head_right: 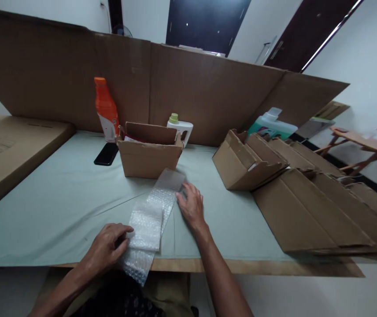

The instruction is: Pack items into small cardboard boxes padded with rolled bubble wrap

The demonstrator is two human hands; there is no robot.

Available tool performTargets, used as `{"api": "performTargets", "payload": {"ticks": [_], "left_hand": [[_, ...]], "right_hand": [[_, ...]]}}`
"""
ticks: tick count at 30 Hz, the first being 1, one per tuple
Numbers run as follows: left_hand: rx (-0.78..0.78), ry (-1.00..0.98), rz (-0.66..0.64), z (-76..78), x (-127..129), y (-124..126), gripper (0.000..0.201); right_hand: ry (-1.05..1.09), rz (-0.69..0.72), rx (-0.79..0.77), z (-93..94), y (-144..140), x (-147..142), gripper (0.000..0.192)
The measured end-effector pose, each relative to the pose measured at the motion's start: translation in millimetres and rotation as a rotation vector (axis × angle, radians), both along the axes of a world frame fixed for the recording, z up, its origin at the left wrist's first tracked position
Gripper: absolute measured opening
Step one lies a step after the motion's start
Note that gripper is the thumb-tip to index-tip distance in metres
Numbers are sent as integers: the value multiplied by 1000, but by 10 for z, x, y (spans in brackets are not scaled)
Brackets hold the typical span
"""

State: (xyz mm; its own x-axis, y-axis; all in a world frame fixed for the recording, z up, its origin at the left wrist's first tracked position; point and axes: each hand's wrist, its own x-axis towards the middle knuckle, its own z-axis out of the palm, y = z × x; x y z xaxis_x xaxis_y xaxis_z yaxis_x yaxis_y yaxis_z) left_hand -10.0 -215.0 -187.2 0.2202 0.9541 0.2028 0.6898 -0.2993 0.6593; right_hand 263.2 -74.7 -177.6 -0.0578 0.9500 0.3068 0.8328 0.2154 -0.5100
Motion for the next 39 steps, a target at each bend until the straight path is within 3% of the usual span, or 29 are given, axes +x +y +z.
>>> {"api": "performTargets", "payload": {"ticks": [4, 8, 13, 17, 20, 22, 23, 26, 28, 31, 34, 37, 39], "left_hand": [[-51, -28, 15, 8, 29, 35, 33], [-84, -81, 26, -11, 20, 60, 33], [-31, -189, 38, 4, 43, 72, 27], [28, -385, 100, 56, -13, 38, 23], [-17, -539, 233, 80, -78, 26, 48], [-66, -578, 271, 92, -95, 45, 69], [-97, -580, 267, 102, -98, 63, 70], [-175, -565, 248, 163, -151, 137, 44], [-164, -566, 295, 231, -289, 190, 34], [-67, -539, 524, 326, -675, 264, 36], [-18, -442, 721, 333, -1136, 323, 41], [-67, -321, 768, 243, -1467, 369, 45], [-103, -186, 752, 170, -1559, 380, 48]], "right_hand": [[-4, 109, -53, -34, -133, -78, 25], [41, 127, -56, 69, -245, -168, 27], [181, 269, -158, 164, -415, -368, 17], [352, 207, -85, 303, -559, -494, 13], [555, 186, 15, 484, -695, -604, 11], [610, 281, 21, 582, -789, -719, 11], [617, 344, 1, 611, -830, -779, 11], [619, 428, -64, 600, -891, -886, 13], [639, 346, -83, 537, -867, -834, 13], [634, 195, -116, 435, -766, -581, 16], [539, 142, -154, 379, -660, -272, 19], [456, 146, -167, 354, -584, -51, 21], [421, 151, -159, 334, -530, 35, 23]]}}
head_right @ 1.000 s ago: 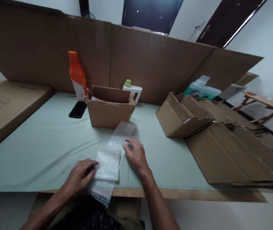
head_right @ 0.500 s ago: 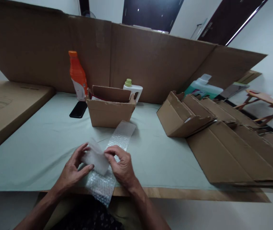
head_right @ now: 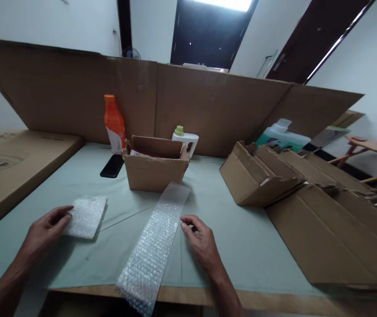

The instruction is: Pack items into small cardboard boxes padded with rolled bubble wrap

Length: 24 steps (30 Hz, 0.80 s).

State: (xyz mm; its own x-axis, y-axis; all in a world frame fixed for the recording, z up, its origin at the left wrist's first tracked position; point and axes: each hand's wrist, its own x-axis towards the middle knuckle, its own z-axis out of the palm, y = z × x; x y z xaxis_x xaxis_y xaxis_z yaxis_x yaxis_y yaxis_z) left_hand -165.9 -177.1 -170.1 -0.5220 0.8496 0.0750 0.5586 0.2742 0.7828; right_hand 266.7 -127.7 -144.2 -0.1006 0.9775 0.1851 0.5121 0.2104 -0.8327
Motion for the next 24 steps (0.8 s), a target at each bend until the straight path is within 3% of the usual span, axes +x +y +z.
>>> {"api": "performTargets", "payload": {"ticks": [3, 6, 7, 9, 12, 14, 19, 24], "left_hand": [[7, 268, 5, -71, 71, -52, 53], [214, 440, -46, -105, 348, -186, 47], [281, 447, -153, -112, 467, -242, 44], [329, 414, -501, -117, 710, -359, 49], [167, 358, -996, -70, 998, -497, 77], [51, 354, -1153, -4, 1108, -535, 86], [-38, 401, -1289, 122, 1234, -466, 77], [-6, 421, -1266, 74, 1345, -454, 49]], "right_hand": [[-63, -6, 23, -41, 131, 60, 24], [-223, 16, 76, -93, 327, 36, 26], [-291, 36, 95, -114, 392, 7, 27], [-400, 89, 117, -158, 489, -74, 31], [-467, 168, 106, -235, 520, -189, 31], [-517, 210, 115, -291, 479, -215, 30], [-596, 277, 196, -409, 347, -171, 34], [-587, 347, 203, -384, 224, -227, 32]]}}
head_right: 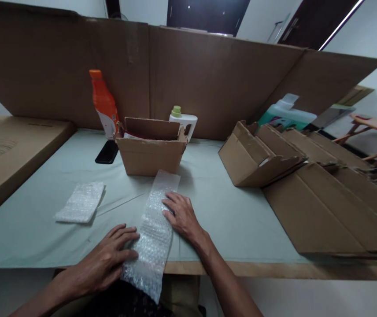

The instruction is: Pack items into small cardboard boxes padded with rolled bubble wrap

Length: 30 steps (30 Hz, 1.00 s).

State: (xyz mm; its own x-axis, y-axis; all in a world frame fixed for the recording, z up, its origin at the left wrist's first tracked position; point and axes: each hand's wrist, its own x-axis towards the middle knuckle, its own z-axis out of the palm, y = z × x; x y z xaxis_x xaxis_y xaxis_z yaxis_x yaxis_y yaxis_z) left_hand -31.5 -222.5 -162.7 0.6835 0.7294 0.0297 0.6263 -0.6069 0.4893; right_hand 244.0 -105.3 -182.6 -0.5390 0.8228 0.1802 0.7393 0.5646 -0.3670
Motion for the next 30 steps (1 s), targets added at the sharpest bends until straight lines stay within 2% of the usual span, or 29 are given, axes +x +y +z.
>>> {"api": "performTargets", "payload": {"ticks": [5, 9, 15, 21, 30], "left_hand": [[78, -140, 4, -131, -129, -65, 38], [111, -203, 53, -111, -216, -92, 38], [42, -200, -41, 29, -96, -121, 33], [13, -247, -8, 21, -122, -146, 35], [-83, -217, -122, 13, 191, -311, 34]], "right_hand": [[-43, 7, 33, 89, -84, -29, 27], [-62, -1, 69, 110, -87, -41, 27], [-100, -53, 75, 98, -120, -71, 23], [-95, -89, 94, 81, -157, -19, 21], [-3, 52, 73, -1, -181, -119, 29]]}}
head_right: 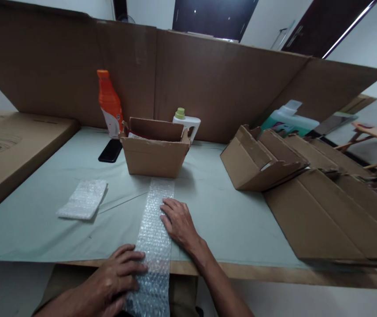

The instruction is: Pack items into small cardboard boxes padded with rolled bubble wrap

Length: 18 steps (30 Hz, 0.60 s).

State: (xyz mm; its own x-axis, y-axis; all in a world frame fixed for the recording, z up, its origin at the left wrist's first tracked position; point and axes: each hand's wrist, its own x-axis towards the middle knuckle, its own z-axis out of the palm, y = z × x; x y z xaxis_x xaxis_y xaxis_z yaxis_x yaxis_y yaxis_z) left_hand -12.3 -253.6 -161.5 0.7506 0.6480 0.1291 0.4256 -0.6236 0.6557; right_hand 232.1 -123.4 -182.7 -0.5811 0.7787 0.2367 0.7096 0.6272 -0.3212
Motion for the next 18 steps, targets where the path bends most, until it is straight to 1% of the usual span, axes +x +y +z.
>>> {"api": "performTargets", "payload": {"ticks": [2, 5, 7, 9, 10, 12, 13, 14, 16, 18], "left_hand": [[-49, -4, 1, 47, -27, -19, 36], [-80, -108, 12, 140, -137, 45, 50], [-43, -182, 82, 175, -185, 217, 55], [23, -168, 186, 169, -164, 523, 51], [59, -117, 234, 149, -125, 715, 47], [131, 13, 267, 81, -11, 1122, 45], [166, 92, 262, 34, 53, 1308, 45], [170, 123, 248, -18, 113, 1466, 43], [177, 170, 228, -133, 201, 1670, 41], [173, 189, 227, -237, 237, 1729, 41]], "right_hand": [[14, 3, -5, 5, -8, 19, 28], [63, -25, 10, 32, -19, 75, 28], [93, -54, 30, 56, -17, 92, 28], [87, -67, 37, 82, 2, 68, 29], [67, -68, 31, 95, 18, 41, 30], [5, -73, 3, 113, 40, -33, 34], [-29, -79, -15, 115, 30, -73, 37], [-61, -85, -30, 109, -7, -113, 41], [-110, -83, -50, 73, -200, -184, 47], [-128, -23, -55, 3, -569, -236, 53]]}}
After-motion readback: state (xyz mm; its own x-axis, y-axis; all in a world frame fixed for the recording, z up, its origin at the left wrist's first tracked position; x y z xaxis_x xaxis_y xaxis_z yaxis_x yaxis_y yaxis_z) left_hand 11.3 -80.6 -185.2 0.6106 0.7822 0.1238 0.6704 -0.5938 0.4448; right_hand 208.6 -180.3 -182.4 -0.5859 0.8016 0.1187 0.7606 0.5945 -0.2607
